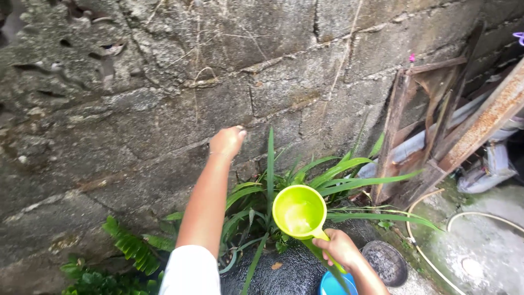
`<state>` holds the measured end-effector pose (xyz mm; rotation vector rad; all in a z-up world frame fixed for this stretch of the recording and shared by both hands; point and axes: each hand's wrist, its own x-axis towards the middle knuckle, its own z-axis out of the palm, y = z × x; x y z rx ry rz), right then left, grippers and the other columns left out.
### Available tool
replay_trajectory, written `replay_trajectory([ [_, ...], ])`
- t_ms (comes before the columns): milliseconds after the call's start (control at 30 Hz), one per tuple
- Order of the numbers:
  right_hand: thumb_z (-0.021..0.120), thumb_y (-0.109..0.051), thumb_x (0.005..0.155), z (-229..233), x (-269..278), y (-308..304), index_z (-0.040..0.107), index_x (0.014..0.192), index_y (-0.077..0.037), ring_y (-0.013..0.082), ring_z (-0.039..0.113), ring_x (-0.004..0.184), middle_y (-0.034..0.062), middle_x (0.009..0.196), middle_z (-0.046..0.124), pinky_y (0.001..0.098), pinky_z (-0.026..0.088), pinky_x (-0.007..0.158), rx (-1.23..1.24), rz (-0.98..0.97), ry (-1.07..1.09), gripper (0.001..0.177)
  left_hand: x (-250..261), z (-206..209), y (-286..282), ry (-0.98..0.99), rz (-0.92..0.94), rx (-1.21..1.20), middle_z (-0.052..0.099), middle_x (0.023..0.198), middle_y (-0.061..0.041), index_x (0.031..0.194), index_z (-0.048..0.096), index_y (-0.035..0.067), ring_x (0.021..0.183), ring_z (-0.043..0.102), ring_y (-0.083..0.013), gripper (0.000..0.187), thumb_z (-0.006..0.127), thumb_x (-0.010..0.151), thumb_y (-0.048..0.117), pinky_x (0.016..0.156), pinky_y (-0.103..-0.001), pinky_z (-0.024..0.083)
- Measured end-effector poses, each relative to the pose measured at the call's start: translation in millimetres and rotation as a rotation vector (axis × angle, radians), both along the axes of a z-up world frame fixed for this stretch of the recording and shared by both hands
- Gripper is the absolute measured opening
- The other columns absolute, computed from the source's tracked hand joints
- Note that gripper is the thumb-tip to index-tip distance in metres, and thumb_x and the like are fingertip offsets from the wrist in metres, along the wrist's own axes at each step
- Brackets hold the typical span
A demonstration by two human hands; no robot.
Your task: Use a plastic dipper to fetch water and pour it over garden plants and the surrounding wall area.
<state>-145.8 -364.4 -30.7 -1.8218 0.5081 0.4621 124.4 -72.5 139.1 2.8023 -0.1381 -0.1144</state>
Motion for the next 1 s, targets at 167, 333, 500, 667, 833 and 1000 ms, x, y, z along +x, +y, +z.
replay_trajectory([
  [167,0.076,-0.012,0.093,-2.4,8.9,16.8,0.066,0.086,-0.005,0.0172,0.049,0.037,0.009,0.052,0.061,0.0298,0.039,0.04,0.004,0.04,-0.013,0.014,-11.4,-34.5,88.1,-0.035,0.165,0.109,0.073,0.112,-0.019,0.108,0.07,0.01,0.107,0.068,-0.0424,0.048,0.043,0.105,0.049,0.082,-0.055,0.053],
  [333,0.075,-0.012,0.092,-2.0,17.3,42.8,0.065,0.082,-0.004,0.017,0.047,0.036,0.009,0.051,0.059,0.0296,0.038,0.039,0.015,0.1,-0.036,0.016,-43.3,-48.0,165.7,0.084,0.35,0.165,0.073,0.115,-0.015,0.114,0.068,0.011,0.107,0.069,-0.0369,0.044,0.037,0.111,0.043,0.083,-0.05,0.054],
  [500,0.076,-0.011,0.092,-5.6,24.2,70.6,0.065,0.084,-0.003,0.0188,0.046,0.034,0.0108,0.05,0.058,0.0304,0.038,0.034,0.056,0.173,-0.053,0.015,-94.3,-55.9,226.7,0.231,0.485,0.146,0.069,0.111,-0.015,0.118,0.06,0.008,0.096,0.067,-0.0345,0.039,0.031,0.115,0.033,0.075,-0.047,0.053],
  [667,0.077,-0.01,0.095,6.9,24.4,102.7,0.072,0.097,-0.003,0.0158,0.044,0.033,0.0091,0.051,0.061,0.0292,0.034,0.037,0.048,0.223,0.014,0.009,-123.7,-92.3,249.7,0.072,0.459,0.284,0.069,0.122,-0.019,0.12,0.071,0.012,0.113,0.069,-0.0392,0.039,0.066,0.095,0.042,0.094,-0.049,0.058],
  [833,0.075,-0.011,0.093,21.3,24.5,143.1,0.076,0.1,-0.005,0.0152,0.048,0.038,0.0072,0.053,0.06,0.0282,0.043,0.042,0.021,0.324,0.021,0.009,-147.4,-89.0,153.8,0.065,0.189,0.147,0.071,0.097,-0.018,0.094,0.075,0.005,0.09,0.071,-0.0367,0.029,0.053,0.088,0.021,0.077,-0.049,0.058],
  [1000,0.073,-0.019,0.097,50.6,18.9,174.0,0.077,0.113,-0.011,0.0096,0.054,0.044,-0.0004,0.058,0.065,0.025,0.052,0.054,-0.099,0.464,0.058,0.018,-173.6,-104.9,77.3,0.349,0.044,-0.134,0.063,0.112,-0.009,0.105,0.074,0.013,0.072,0.061,-0.0131,0.025,0.056,0.106,0.03,0.066,-0.027,0.057],
])
